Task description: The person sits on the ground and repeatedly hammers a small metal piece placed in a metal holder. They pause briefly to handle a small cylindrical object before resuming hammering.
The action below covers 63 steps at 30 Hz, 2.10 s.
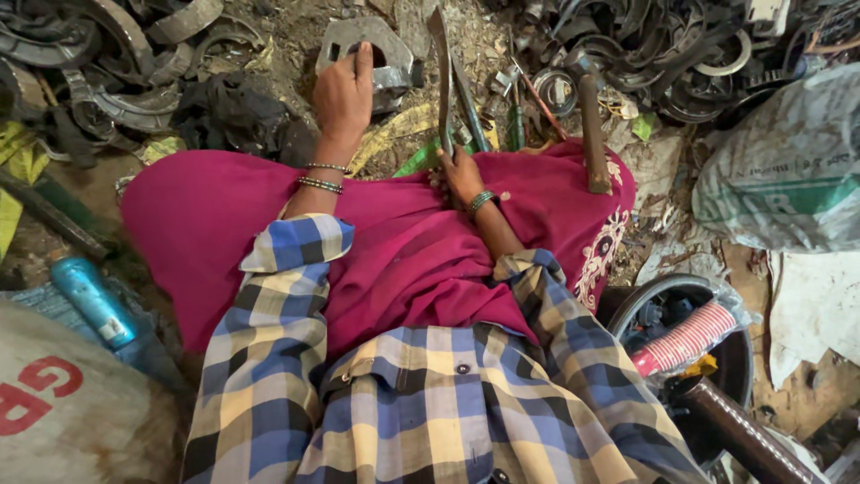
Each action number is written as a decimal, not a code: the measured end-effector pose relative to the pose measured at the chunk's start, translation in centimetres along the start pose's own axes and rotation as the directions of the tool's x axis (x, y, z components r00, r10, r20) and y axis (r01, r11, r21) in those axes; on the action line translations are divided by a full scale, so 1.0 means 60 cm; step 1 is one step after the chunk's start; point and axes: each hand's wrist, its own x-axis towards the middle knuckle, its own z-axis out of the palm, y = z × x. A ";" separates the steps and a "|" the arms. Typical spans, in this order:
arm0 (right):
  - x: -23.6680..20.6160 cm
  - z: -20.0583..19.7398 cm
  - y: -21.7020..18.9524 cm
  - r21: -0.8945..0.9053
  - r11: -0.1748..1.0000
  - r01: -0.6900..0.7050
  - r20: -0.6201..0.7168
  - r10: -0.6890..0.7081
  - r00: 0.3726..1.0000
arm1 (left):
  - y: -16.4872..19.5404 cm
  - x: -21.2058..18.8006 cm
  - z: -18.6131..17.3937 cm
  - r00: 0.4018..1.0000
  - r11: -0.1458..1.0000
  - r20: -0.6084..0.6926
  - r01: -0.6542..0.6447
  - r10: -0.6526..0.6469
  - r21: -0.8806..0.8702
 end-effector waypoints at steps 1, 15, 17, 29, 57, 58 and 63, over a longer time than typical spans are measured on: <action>-0.003 -0.001 0.000 -0.088 0.995 0.036 -0.042 -0.040 0.998 | -0.002 0.000 0.002 1.000 1.000 0.016 0.017 -0.017 0.003; -0.091 -0.016 0.024 -0.688 0.658 0.308 0.121 -0.315 0.942 | 0.010 -0.016 0.023 0.998 0.989 -0.049 0.047 -0.040 0.142; -0.090 -0.014 0.022 -0.640 0.685 0.349 0.118 -0.361 0.925 | 0.015 -0.017 0.021 0.998 0.990 -0.044 0.048 -0.042 0.135; -0.151 -0.049 -0.025 -0.005 0.690 0.724 -0.213 -0.708 0.673 | 0.027 -0.024 0.017 0.999 0.989 0.031 0.015 -0.020 0.146; -0.128 -0.074 -0.016 -0.087 0.899 0.430 -0.264 -0.437 0.860 | 0.029 -0.025 0.026 0.996 0.984 -0.038 -0.074 0.082 0.165; -0.130 -0.073 -0.010 0.041 0.825 0.564 -0.278 -0.533 0.799 | 0.030 -0.026 0.027 0.997 0.985 -0.012 -0.069 0.072 0.155; -0.078 -0.043 0.031 -0.371 0.764 0.528 -0.112 -0.601 0.791 | 0.040 -0.026 0.022 0.997 0.978 0.035 -0.071 0.065 0.198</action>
